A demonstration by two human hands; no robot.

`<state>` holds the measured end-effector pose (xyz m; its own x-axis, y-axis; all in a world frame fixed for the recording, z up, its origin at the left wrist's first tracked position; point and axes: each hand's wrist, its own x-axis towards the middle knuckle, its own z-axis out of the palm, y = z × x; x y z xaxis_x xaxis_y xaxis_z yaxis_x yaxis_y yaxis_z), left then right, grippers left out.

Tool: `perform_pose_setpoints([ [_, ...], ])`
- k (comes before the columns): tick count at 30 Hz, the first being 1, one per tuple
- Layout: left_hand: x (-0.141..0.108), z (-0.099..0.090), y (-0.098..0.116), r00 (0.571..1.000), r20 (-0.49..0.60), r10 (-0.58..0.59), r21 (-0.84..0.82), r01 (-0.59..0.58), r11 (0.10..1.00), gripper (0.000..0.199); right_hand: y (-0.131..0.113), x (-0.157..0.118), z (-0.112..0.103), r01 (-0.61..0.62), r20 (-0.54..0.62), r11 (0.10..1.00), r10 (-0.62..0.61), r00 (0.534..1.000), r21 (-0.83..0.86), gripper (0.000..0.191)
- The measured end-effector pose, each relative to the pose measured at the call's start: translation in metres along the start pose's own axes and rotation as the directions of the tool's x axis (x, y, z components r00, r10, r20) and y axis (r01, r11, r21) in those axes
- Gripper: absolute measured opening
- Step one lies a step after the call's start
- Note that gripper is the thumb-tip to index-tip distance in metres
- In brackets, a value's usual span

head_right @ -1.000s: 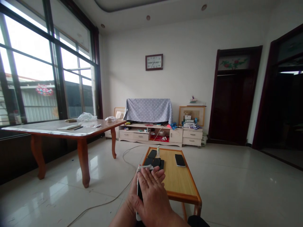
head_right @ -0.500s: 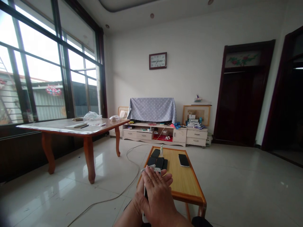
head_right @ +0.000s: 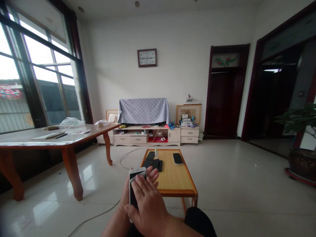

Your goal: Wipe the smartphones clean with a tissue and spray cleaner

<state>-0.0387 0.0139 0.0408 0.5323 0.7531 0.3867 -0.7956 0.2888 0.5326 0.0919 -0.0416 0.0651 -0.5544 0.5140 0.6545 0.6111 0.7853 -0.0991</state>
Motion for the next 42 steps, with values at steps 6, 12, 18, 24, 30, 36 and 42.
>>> perform_pose_setpoints([
  [6, 0.000, 0.008, 0.005, 1.000, 0.021, 0.014, 0.011, -0.014, 1.000, 0.073, 0.009, 0.015, -0.019, -0.100, -0.008, 0.995, 0.100, 0.995, -0.001, 0.064],
  [12, -0.005, -0.024, 0.024, 0.986, -0.048, 0.160, -0.032, -0.162, 0.986, 0.083, 0.005, -0.045, 0.031, 0.171, -0.067, 0.984, -0.173, 0.983, -0.046, 0.073],
  [18, 0.000, -0.031, 0.014, 0.984, -0.041, 0.172, -0.079, -0.174, 0.982, 0.080, 0.001, -0.050, 0.046, 0.246, -0.121, 0.968, -0.250, 0.961, -0.046, 0.073],
  [24, 0.002, -0.039, 0.007, 0.975, -0.076, 0.208, -0.122, -0.216, 0.969, 0.080, 0.000, -0.039, 0.028, 0.061, -0.052, 0.998, -0.062, 0.997, -0.010, 0.065],
  [30, 0.003, -0.046, 0.006, 0.968, -0.135, 0.213, -0.177, -0.235, 0.956, 0.083, -0.001, -0.035, 0.033, 0.205, -0.057, 0.974, -0.200, 0.978, 0.098, 0.036],
  [36, 0.012, -0.045, 0.011, 0.937, -0.231, 0.262, -0.166, -0.303, 0.938, 0.080, 0.014, -0.033, 0.023, 0.117, -0.167, 0.962, -0.077, 0.983, 0.246, 0.035],
  [42, 0.023, -0.049, 0.014, 0.905, -0.368, 0.215, -0.168, -0.293, 0.941, 0.075, 0.050, -0.035, 0.038, -0.151, -0.213, 0.890, 0.262, 0.941, 0.430, 0.032],
])
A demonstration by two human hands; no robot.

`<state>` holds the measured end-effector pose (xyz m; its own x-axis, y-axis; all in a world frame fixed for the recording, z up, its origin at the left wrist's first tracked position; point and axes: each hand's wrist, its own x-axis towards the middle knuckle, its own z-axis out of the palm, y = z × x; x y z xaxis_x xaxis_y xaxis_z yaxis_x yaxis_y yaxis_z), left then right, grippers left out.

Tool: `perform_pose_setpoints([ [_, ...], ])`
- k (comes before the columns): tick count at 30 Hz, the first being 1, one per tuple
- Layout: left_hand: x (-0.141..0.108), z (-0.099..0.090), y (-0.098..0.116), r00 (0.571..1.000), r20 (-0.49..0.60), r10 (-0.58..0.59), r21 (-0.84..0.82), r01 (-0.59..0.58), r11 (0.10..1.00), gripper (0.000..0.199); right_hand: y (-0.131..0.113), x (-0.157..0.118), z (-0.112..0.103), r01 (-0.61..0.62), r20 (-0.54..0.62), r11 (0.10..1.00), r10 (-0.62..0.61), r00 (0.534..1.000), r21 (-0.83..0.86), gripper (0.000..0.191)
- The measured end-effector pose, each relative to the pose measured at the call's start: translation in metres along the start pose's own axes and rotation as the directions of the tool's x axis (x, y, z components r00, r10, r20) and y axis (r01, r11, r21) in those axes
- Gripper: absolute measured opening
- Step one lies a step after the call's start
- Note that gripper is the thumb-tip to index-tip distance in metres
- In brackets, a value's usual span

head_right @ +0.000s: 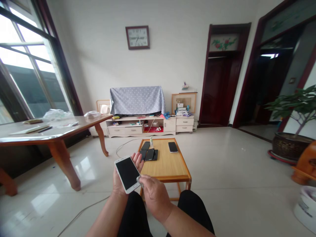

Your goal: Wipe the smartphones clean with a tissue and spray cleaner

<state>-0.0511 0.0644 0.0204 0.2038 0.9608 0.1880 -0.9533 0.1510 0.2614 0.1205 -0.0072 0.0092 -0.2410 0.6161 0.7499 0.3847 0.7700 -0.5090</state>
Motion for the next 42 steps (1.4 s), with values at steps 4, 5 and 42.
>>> perform_pose_setpoints([
  [4, 0.013, 0.003, -0.006, 0.976, -0.220, 0.005, 0.065, 0.009, 0.998, 0.062, 0.006, 0.006, -0.003, -0.268, -0.100, 0.956, 0.280, 0.955, 0.118, 0.023],
  [5, 0.016, 0.004, -0.008, 0.958, -0.285, 0.020, 0.094, 0.007, 0.996, 0.059, 0.005, 0.007, -0.003, -0.289, -0.104, 0.948, 0.304, 0.947, 0.135, 0.024],
  [42, 0.021, -0.018, -0.011, 0.993, -0.014, 0.119, 0.276, -0.111, 0.955, 0.064, -0.019, -0.021, 0.052, -0.608, 0.483, 0.067, 0.541, 0.689, 0.791, 0.053],
])
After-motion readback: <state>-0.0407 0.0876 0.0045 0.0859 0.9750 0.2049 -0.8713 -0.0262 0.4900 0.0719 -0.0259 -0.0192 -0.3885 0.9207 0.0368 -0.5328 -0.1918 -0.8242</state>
